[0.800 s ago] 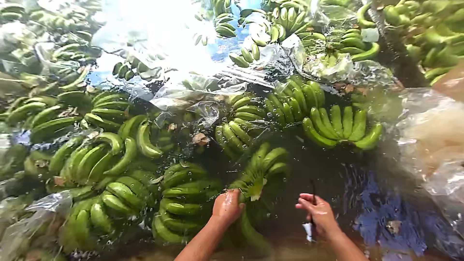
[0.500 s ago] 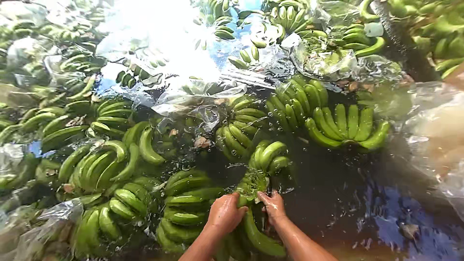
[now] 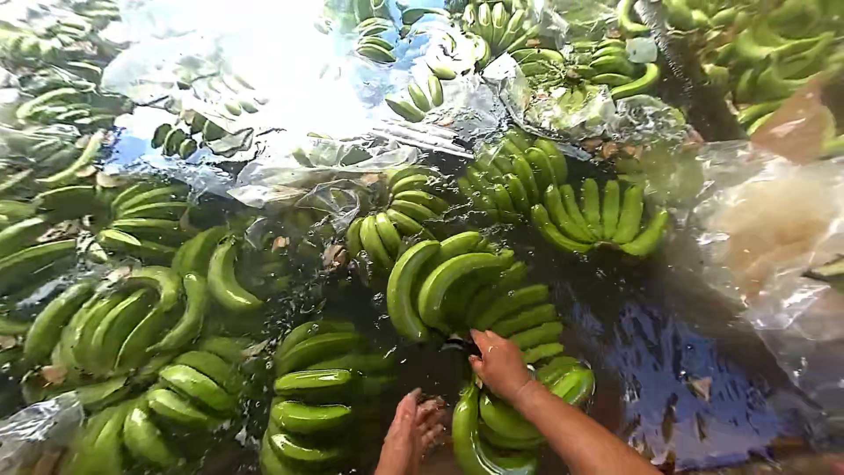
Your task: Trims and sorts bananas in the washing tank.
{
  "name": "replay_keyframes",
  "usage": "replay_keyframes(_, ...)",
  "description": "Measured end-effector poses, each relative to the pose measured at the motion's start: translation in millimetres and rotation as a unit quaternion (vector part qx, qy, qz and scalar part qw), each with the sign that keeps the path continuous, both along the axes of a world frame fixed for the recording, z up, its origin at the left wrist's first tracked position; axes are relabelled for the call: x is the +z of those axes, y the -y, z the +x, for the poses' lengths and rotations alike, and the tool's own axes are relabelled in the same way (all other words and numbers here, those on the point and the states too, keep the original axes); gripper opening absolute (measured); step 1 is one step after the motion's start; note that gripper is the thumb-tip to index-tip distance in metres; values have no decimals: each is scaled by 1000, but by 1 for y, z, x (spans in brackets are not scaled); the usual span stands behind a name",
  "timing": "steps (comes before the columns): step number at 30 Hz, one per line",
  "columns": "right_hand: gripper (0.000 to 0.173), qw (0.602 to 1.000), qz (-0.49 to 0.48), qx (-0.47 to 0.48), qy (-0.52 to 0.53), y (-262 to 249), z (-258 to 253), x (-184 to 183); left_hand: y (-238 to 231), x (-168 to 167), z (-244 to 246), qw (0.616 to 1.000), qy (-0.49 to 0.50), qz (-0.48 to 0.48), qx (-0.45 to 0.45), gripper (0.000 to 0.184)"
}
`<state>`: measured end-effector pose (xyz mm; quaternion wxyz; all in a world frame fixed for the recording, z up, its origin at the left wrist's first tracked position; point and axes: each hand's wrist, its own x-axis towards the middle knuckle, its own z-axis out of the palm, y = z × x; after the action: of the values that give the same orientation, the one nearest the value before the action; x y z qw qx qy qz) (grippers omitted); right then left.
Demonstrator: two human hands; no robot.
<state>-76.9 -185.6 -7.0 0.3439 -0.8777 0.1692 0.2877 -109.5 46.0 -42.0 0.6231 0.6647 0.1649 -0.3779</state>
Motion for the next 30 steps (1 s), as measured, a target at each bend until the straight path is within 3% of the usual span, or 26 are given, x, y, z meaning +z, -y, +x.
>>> replay_keyframes(3, 45, 996, -46, 80, 7, 8, -11, -7, -9, -18, 46, 996, 13, -27, 85, 74)
replay_keyframes(7, 46, 986, -80, 147, 17, 24, -28, -17, -2, -31, 96, 996, 48, -31, 68, 84)
replay_keyframes(9, 48, 985, -98, 137, 42, 34, -38, -18, 7, -42, 103, 998, 31, -32, 43, 89)
replay_keyframes(13, 53, 974, -133, -23, 183, 51, -64, 7, 29, -49, 75, 997, -52, 4, 61, 58)
replay_keyframes(15, 60, 960, -136, -117, 216, 63, -75, 17, 32, -52, 59, 995, -70, 3, 74, 66)
replay_keyframes(18, 66, 959, -39, -271, 77, 83, -83, 30, 40, -33, 39, 993, -97, -23, 67, 86)
replay_keyframes(21, 40, 927, -1, -376, 8, 100, -90, 11, 56, -6, 16, 988, -125, -29, 80, 86)
replay_keyframes(25, 38, 912, -88, -399, -32, 108, -90, -9, 75, 19, -21, 984, -140, -28, 108, 87)
replay_keyframes(30, 48, 901, -153, -385, -125, 114, -86, -6, 92, 33, -51, 979, -145, -22, 141, 89)
